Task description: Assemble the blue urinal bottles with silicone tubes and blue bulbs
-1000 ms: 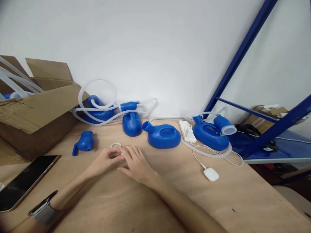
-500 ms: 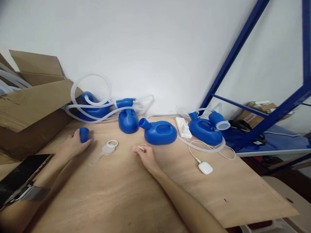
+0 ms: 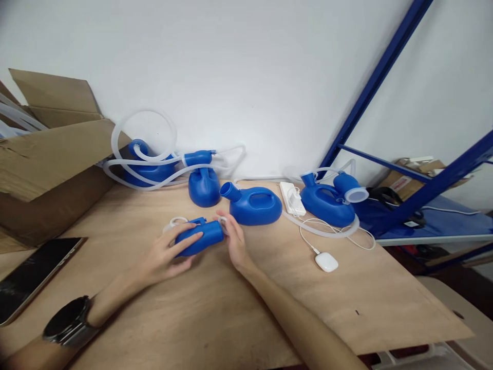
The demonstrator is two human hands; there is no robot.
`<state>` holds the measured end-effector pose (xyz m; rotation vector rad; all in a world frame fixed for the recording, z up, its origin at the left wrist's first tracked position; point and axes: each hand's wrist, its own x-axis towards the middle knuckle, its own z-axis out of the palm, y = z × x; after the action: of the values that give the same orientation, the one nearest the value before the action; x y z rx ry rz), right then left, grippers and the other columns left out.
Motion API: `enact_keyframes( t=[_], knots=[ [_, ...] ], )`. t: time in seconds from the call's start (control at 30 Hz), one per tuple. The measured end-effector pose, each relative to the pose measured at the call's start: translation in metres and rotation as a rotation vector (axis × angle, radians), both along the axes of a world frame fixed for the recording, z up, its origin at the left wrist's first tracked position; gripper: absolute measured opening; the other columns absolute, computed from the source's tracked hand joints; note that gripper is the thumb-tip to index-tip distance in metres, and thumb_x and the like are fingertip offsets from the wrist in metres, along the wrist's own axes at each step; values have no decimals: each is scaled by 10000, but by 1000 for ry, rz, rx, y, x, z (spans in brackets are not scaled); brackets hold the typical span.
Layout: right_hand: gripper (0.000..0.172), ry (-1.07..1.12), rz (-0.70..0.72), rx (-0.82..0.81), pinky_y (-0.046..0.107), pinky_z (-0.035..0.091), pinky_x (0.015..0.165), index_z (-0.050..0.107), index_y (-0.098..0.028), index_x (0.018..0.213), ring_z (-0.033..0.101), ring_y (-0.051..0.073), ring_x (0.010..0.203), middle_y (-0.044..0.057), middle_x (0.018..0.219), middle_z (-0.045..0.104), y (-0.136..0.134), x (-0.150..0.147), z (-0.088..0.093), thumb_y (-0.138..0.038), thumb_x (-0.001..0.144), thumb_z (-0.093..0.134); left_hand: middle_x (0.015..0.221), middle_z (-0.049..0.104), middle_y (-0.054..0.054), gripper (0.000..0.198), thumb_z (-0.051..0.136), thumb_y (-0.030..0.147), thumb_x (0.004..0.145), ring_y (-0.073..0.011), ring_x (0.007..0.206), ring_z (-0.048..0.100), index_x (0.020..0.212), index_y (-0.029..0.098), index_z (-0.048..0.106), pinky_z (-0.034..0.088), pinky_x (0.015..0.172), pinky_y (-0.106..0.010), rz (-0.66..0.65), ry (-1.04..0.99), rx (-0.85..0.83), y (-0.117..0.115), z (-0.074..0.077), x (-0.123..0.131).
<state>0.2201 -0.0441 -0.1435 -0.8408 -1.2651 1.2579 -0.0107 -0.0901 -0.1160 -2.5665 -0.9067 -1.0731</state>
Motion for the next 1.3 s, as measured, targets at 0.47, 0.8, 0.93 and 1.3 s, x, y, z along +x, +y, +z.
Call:
enact_keyframes(
  t=[0.47,0.8,0.93,1.3],
  knots=[
    [591,-218,34,167,469,329,1295,469,-305,1520,451,262,1500,85,1587,488,-38,-8,8,-561,1003,603,1312,693,-176,437,709,278,976,-298,1175,734,1391,195,600,648,957,-409,94,-32,181,-7,-3,4],
    [652,-201,215,137,497,334,1290,417,-341,1551,445,282,1506,78,1611,454,-42,-5,8,-530,982,671,1256,694,-186,374,740,283,963,-308,1140,737,1296,128,669,659,954,-440,14,-38,264,-1,-10,-1],
    [691,-137,300,117,495,298,1312,399,-355,1570,379,283,1563,71,1656,408,-44,-1,17,-508,969,704,1258,686,-179,366,746,275,956,-303,1148,732,1288,136,675,654,972,-442,23,-55,274,-4,-12,1],
    [1133,-644,442,253,609,121,1335,-163,-314,1696,11,305,1673,116,1805,-65,-26,3,-9,-515,970,683,1380,660,-126,461,707,354,975,-303,1149,729,1422,280,619,630,945,-429,317,-164,130,19,4,-32]
  ],
)
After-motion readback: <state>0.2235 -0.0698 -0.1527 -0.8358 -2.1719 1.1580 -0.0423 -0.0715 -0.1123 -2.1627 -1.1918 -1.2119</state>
